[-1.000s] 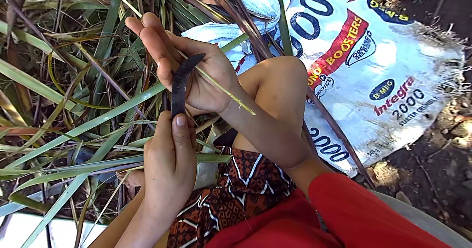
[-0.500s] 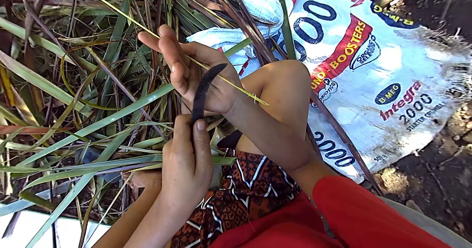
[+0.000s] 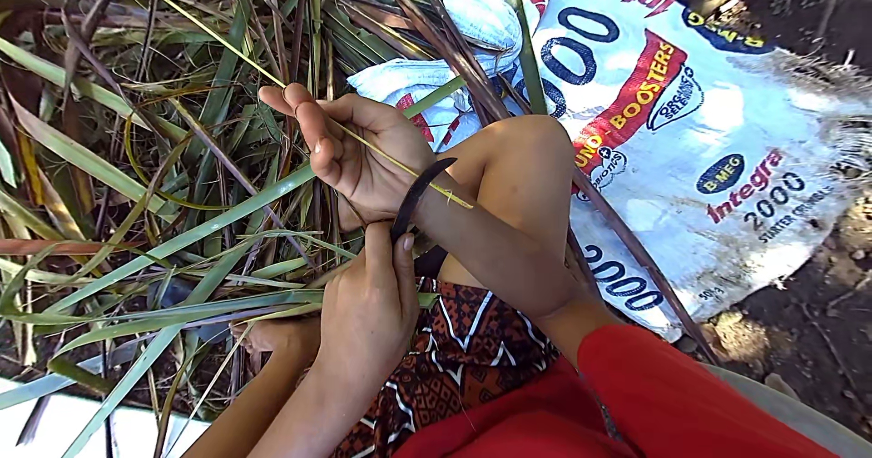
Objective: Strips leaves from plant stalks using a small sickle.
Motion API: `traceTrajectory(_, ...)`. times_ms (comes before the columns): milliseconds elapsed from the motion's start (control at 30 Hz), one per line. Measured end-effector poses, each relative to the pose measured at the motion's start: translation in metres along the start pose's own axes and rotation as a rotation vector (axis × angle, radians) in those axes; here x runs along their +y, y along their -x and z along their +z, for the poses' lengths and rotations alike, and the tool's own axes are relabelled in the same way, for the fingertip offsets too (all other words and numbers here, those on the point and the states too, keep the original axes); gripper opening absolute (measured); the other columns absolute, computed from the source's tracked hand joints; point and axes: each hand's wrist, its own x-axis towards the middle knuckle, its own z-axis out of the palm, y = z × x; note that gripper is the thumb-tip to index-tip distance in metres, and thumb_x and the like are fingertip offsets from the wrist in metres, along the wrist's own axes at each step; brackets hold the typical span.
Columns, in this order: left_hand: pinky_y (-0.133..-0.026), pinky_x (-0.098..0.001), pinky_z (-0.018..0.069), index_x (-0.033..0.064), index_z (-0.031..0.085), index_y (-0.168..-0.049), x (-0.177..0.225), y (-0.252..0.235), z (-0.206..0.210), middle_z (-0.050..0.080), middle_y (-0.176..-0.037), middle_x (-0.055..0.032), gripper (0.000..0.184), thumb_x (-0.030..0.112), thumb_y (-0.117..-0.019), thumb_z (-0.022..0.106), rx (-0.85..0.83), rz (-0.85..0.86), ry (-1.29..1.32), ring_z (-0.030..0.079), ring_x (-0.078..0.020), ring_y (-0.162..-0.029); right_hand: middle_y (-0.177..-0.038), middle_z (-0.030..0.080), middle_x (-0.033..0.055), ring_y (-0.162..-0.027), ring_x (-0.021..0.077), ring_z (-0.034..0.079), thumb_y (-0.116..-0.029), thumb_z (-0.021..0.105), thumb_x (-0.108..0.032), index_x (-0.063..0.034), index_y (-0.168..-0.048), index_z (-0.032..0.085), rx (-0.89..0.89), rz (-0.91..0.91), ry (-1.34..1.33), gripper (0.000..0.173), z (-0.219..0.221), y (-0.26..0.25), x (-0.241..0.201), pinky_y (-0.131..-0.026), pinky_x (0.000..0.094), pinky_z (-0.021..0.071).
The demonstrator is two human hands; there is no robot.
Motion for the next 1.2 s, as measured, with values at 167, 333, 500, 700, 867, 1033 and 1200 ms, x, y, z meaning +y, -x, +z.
traceTrajectory(167, -0.044, -0.0229, 0.0361, 0.0041, 0.051, -0.092, 0.002, -0.001, 0.002, 0.042, -0.056, 0.0017, 0.032, 0.026, -0.1099, 0.038, 0.011, -0.004, -0.118, 0.044, -0.0087, -0.045, -0.090, 0.072, 0.0136, -0.066, 0.0115, 0.071, -0.1043, 0.039, -0.007, 0.0034, -0.107, 0.062, 0.139, -0.064, -0.041, 0.026, 0.003, -0.003, 0.003, -0.060, 0.0168, 0.0569)
traceTrajectory(333, -0.044, -0.0254, 0.0385, 0.0035, 0.051, -0.092, 0.003, -0.001, 0.004, 0.042, -0.055, 0.0009, 0.033, 0.028, -0.1100, 0.037, -0.015, -0.063, -0.161, 0.048, -0.0106, -0.045, -0.067, 0.060, 0.0032, -0.046, 0.0037, 0.054, -0.1048, 0.036, -0.006, 0.0021, -0.104, 0.059, 0.161, -0.068, 0.018, 0.024, -0.008, -0.013, -0.001, -0.047, 0.0119, 0.0471)
traceTrajectory(500, -0.044, -0.0239, 0.0380, 0.0045, 0.050, -0.095, -0.002, -0.002, 0.002, 0.040, -0.055, 0.0031, 0.033, 0.030, -0.1107, 0.035, -0.056, -0.112, -0.110, 0.046, -0.0080, -0.046, -0.058, 0.044, -0.0043, -0.041, 0.0011, 0.039, -0.1058, 0.032, -0.005, 0.0036, -0.109, 0.056, 0.274, -0.159, 0.264, 0.026, -0.013, -0.020, -0.004, -0.041, 0.0111, 0.0363)
traceTrajectory(700, -0.043, -0.0285, 0.0440, 0.0001, 0.058, -0.097, 0.004, 0.015, 0.013, 0.048, -0.054, -0.0013, 0.034, 0.027, -0.1091, 0.041, -0.156, -0.024, -0.052, 0.052, -0.0141, -0.044, -0.053, 0.038, -0.0074, -0.039, -0.0010, 0.036, -0.1051, 0.029, -0.004, 0.0035, -0.110, 0.054, 0.162, -0.160, 0.245, 0.027, -0.010, -0.024, -0.009, -0.041, 0.0097, 0.0338)
traceTrajectory(867, -0.042, -0.0252, 0.0391, 0.0050, 0.058, -0.090, 0.005, 0.026, 0.009, 0.047, -0.056, -0.0013, 0.034, 0.027, -0.1085, 0.040, -0.134, 0.154, 0.044, 0.048, -0.0122, -0.045, -0.052, 0.038, -0.0085, -0.039, -0.0011, 0.036, -0.1093, 0.026, -0.010, 0.0039, -0.112, 0.056, 0.051, -0.133, 0.401, 0.033, -0.013, -0.020, -0.015, -0.041, 0.0106, 0.0343)
traceTrajectory(1033, -0.047, -0.0152, 0.0460, 0.0088, 0.056, -0.100, -0.016, 0.010, -0.031, 0.051, -0.063, 0.0072, 0.028, 0.037, -0.1047, 0.057, 0.136, -0.134, 0.376, 0.050, 0.0028, -0.050, -0.052, 0.038, -0.0100, -0.040, -0.0005, 0.037, -0.1099, 0.021, -0.013, -0.0017, -0.119, 0.056, -0.121, -0.039, 0.710, 0.037, -0.018, -0.013, -0.012, -0.041, 0.0133, 0.0361)
traceTrajectory(1200, -0.036, -0.0161, 0.0428, 0.0178, 0.063, -0.120, -0.041, -0.024, -0.067, 0.057, -0.067, 0.0113, 0.025, 0.035, -0.1059, 0.053, 0.274, -0.409, 0.628, 0.045, -0.0001, -0.040, -0.056, 0.048, -0.0102, -0.045, -0.0024, 0.043, -0.1078, 0.035, -0.007, -0.0016, -0.103, 0.064, -0.185, -0.051, 1.141, 0.030, -0.012, 0.004, 0.007, -0.045, 0.0140, 0.0404)
